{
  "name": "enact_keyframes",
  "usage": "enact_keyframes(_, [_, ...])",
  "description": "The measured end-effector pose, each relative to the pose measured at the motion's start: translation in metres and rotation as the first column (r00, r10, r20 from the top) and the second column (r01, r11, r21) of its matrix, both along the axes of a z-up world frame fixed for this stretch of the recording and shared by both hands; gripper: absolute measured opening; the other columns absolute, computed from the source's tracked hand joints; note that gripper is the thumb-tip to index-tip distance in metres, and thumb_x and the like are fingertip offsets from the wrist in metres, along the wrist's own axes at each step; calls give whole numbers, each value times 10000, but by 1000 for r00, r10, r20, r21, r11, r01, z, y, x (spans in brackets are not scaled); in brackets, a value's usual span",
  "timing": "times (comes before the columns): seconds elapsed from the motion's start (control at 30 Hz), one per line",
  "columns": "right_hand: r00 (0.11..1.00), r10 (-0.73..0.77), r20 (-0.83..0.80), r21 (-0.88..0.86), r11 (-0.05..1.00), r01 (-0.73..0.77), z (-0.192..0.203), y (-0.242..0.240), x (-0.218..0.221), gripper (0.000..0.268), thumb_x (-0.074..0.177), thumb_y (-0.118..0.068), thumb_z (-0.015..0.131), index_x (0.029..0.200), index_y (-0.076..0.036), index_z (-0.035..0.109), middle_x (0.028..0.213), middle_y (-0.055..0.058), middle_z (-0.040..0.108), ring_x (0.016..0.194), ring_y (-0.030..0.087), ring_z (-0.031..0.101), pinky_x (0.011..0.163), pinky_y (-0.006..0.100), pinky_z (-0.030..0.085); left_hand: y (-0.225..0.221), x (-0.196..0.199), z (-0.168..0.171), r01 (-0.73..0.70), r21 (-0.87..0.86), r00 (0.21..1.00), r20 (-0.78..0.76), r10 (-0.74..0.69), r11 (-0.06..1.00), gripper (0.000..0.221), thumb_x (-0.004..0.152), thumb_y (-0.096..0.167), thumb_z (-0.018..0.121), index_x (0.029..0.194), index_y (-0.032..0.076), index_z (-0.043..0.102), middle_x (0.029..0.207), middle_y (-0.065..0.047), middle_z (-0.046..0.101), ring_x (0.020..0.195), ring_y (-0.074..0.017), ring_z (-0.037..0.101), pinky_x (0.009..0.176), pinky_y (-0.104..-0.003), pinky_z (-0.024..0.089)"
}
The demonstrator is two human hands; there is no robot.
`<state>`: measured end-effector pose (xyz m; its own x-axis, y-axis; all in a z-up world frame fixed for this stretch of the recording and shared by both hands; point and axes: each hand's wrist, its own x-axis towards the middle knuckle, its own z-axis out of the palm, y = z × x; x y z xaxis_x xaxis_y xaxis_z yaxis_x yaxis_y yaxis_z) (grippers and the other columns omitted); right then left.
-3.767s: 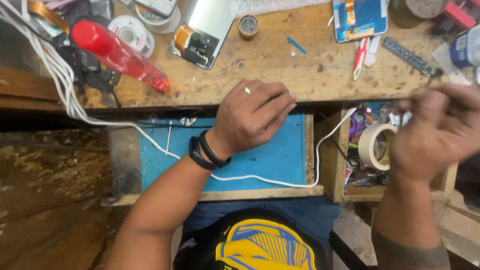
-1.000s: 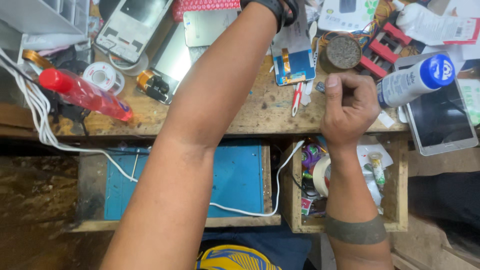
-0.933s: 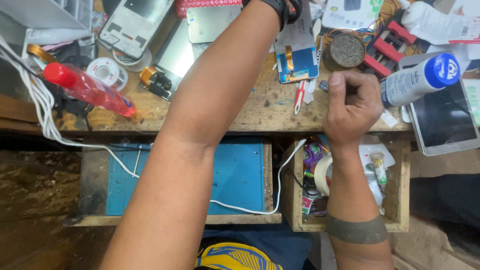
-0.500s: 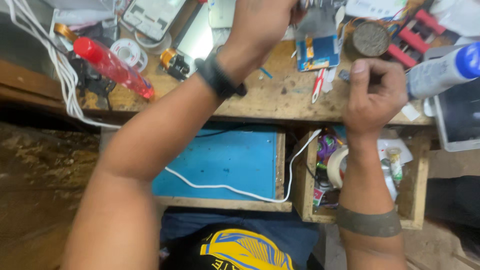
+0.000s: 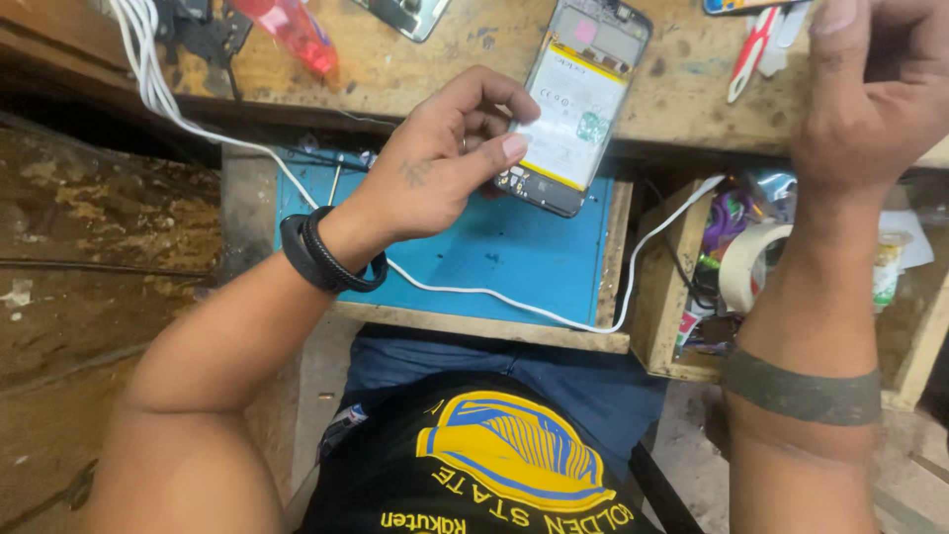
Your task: The person holds a smartphone connected to a charging cable, then uses a metal prying tool to open the device's back cover. They carefully pry along the edges to separate the casing and expose the internal components, including the battery and circuitry.
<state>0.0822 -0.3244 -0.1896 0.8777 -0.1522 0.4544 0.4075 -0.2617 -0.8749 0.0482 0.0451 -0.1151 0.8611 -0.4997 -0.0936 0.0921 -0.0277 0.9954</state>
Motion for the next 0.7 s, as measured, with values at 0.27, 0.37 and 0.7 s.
enact_keyframes(0.27, [995,86,-57,-571,814,-103,40,21,-13,152,1025,-66,819,1074,13,699,795,48,606,641,103,536,604,244,387,-20,-22,21,-412,362,679,734,16,836,652,968,391,784,1329,-1,408,1048,-157,608,929,-289,646,793,-369,541])
enact_keyframes(0.37, [994,91,53,-670,742,-32,38,23,-13,71,1020,5,773,1060,0,715,795,46,615,690,106,569,651,230,417,-29,-21,22,-574,424,519,850,-89,701,912,841,492,860,1371,-81,388,1072,-230,570,863,-387,613,723,-455,512])
enact_keyframes(0.7, [977,-41,210,-758,624,189,1,-3,-5,229,1043,-120,743,893,-25,597,774,60,566,673,200,523,654,304,396,-5,26,0,-513,443,501,850,-162,735,551,867,471,837,1108,25,621,960,-194,642,861,-408,635,723,-492,514])
